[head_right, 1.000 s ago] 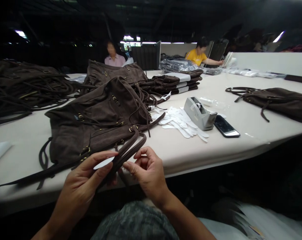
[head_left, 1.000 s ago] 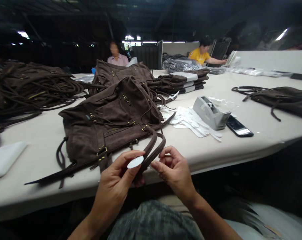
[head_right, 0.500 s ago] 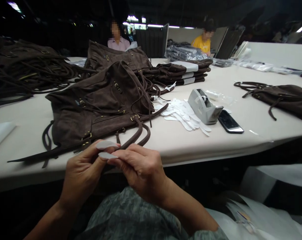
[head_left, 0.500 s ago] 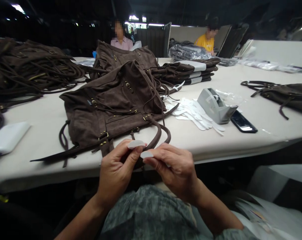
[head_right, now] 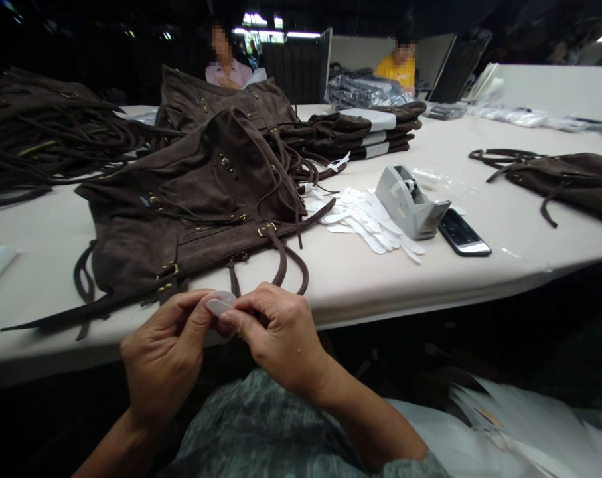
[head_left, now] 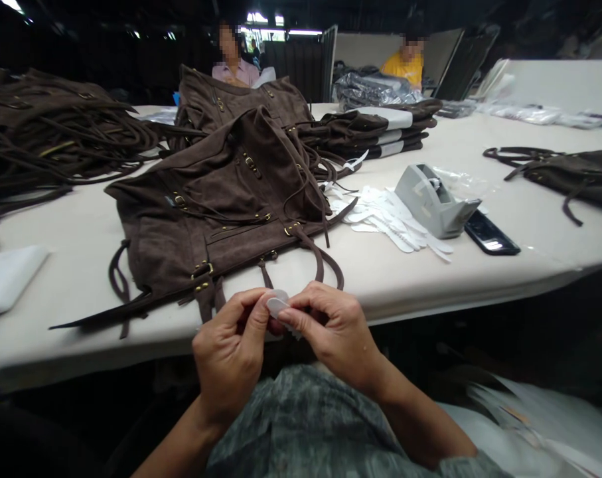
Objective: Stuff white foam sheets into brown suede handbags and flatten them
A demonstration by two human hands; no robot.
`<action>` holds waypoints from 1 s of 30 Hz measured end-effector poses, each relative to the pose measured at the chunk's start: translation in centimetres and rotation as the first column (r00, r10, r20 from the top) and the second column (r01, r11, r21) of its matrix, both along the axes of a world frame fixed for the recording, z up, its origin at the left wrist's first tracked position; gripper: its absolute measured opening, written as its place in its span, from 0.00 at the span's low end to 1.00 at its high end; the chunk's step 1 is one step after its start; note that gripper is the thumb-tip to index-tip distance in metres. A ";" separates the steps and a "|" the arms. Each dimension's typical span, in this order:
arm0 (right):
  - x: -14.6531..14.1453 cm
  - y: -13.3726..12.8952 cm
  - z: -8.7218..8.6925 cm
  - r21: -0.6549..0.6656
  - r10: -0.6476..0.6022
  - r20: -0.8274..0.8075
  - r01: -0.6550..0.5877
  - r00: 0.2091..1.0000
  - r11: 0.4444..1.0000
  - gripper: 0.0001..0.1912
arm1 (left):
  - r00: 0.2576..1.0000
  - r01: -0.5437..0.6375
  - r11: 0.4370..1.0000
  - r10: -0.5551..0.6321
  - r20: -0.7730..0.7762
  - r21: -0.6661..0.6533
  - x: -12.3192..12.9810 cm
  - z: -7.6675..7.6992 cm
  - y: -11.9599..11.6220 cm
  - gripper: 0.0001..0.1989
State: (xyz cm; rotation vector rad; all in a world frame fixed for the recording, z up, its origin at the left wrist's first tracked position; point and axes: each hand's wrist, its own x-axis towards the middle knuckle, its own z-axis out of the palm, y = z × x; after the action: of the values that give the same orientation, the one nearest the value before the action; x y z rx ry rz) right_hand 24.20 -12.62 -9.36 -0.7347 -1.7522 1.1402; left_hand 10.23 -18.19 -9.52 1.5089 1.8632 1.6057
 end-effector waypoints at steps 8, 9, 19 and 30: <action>-0.4 0.2 -1.4 -0.340 -0.015 -0.048 -0.002 0.999 0.941 0.10 | 0.991 0.134 0.986 -0.131 -0.038 0.095 0.0 -0.6 0.2 0.05; -0.5 0.2 -1.5 -0.393 -0.021 -0.075 -0.010 0.997 0.920 0.12 | 0.989 0.141 0.984 -0.135 -0.059 0.113 0.1 -0.5 0.2 0.05; -0.5 0.2 -1.4 -0.486 0.033 -0.239 -0.149 0.971 0.861 0.15 | 0.676 0.376 0.845 0.030 -0.736 0.380 -1.1 -0.1 0.1 0.15; -0.4 -0.6 -3.4 -0.290 0.081 -0.252 -0.155 0.964 0.944 0.13 | 0.740 0.418 0.841 -0.097 -0.666 0.342 -2.3 -1.9 -0.1 0.19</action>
State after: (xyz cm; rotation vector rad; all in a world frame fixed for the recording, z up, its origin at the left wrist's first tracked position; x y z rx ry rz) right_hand 23.77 -13.21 -12.77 -0.6492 -1.4498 1.5421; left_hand 7.89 -18.27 -11.46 2.6779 1.4248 1.6024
